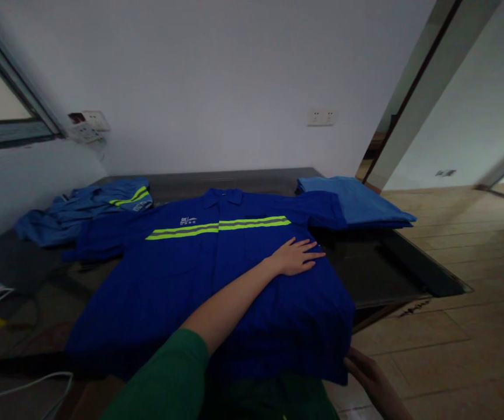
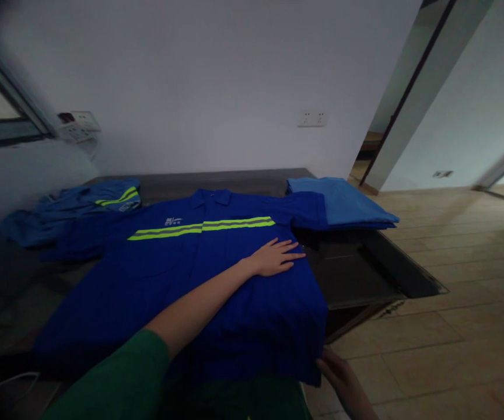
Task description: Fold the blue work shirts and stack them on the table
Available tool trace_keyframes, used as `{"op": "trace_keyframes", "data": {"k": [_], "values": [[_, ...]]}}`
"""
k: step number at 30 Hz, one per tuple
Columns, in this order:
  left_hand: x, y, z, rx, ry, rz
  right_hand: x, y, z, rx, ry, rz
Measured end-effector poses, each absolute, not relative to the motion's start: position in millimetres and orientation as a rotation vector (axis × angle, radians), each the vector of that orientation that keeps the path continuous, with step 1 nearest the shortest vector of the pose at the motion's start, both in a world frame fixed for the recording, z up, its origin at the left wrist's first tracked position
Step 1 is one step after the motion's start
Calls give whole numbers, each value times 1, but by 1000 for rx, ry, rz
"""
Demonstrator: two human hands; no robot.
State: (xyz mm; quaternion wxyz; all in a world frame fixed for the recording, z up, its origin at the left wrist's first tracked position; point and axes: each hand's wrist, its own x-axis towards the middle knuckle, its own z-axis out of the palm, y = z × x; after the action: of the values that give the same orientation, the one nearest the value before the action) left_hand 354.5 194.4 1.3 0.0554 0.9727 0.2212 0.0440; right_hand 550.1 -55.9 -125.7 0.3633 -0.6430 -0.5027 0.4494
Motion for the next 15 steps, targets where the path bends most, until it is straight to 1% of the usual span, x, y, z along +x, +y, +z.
{"op": "trace_keyframes", "data": {"k": [2, 5, 10, 12, 15], "values": [[354, 195, 2, 2951, 658, 115, 553, -54, -125, -1665, -1358, 1134], [353, 197, 4, 2947, 648, 109, 552, -47, -127, -1693, -1377, 1017], [352, 195, 4, 2944, 663, 137, 547, -37, -140, -1742, -1432, 881], [354, 194, 4, 2952, 693, 229, 552, -35, -149, -1797, -1501, 858], [350, 187, 18, 2923, 730, 522, 568, -32, -154, -1933, -1642, 873]]}}
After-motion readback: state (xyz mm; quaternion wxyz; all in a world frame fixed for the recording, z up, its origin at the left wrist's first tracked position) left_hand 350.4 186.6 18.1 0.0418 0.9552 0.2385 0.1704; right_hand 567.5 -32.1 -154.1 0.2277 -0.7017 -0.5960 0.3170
